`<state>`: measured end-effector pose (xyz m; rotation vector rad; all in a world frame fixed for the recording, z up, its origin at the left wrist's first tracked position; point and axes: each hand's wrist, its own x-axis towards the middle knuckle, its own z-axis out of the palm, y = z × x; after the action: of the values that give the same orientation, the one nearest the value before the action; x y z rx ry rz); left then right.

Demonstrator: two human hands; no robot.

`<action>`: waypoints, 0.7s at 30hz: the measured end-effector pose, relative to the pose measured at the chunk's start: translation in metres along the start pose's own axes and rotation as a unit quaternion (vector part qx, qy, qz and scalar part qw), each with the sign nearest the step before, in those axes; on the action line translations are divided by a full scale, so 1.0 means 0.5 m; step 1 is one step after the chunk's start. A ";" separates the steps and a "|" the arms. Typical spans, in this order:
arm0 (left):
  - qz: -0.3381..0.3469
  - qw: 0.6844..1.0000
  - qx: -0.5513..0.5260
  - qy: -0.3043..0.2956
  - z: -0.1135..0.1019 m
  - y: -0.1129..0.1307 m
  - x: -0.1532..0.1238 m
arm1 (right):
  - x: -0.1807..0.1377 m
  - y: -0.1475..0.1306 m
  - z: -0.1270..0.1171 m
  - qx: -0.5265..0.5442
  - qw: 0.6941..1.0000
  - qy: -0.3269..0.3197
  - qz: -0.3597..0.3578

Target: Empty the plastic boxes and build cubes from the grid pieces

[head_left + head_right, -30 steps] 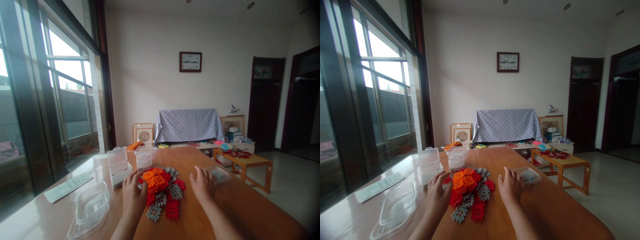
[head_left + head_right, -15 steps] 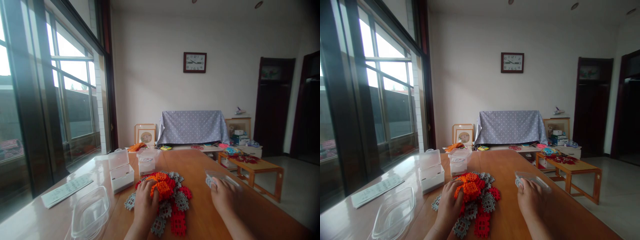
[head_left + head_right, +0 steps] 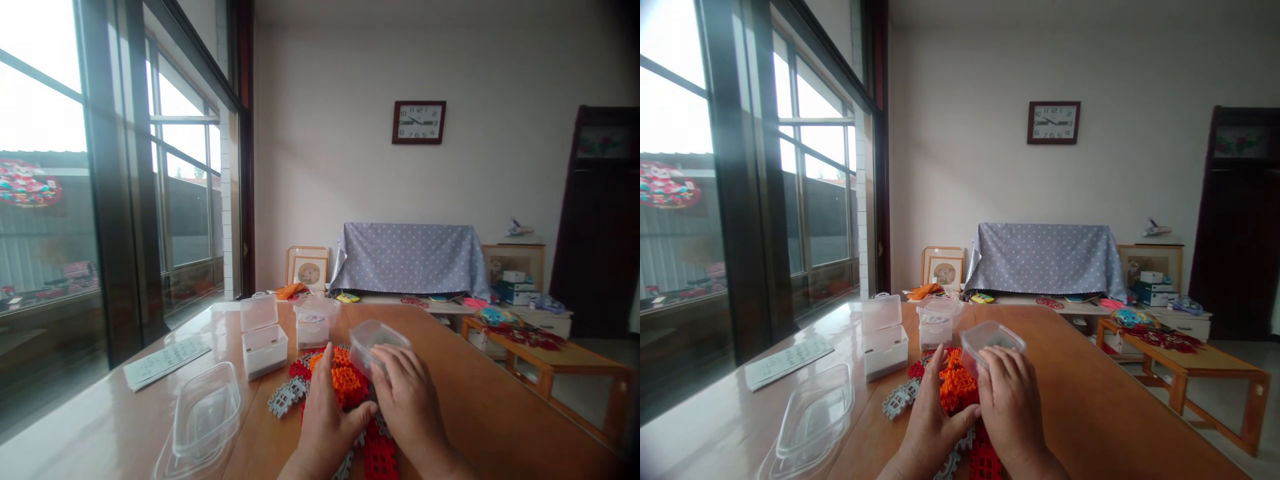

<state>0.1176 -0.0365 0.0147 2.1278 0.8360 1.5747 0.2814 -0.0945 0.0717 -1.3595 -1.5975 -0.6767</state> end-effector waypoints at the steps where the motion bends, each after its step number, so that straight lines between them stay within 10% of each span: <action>1: -0.007 1.000 -0.013 0.005 0.001 0.001 0.000 | 0.004 -0.024 0.010 0.016 1.000 -0.009 -0.010; 12: -0.091 0.989 -0.092 0.078 0.011 -0.013 0.004 | -0.035 -0.058 0.082 0.188 0.981 -0.042 -0.025; 16: -0.160 0.953 -0.250 0.056 0.016 0.017 0.021 | -0.034 -0.005 0.073 0.263 0.952 0.004 0.158; 21: -0.147 0.919 -0.367 0.011 0.011 0.043 0.042 | -0.017 0.084 0.079 0.332 0.843 0.051 0.420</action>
<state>0.1324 -0.0390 0.0412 1.3795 0.4316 1.4439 0.3104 -0.0547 0.0407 -1.2681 -0.8472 0.3235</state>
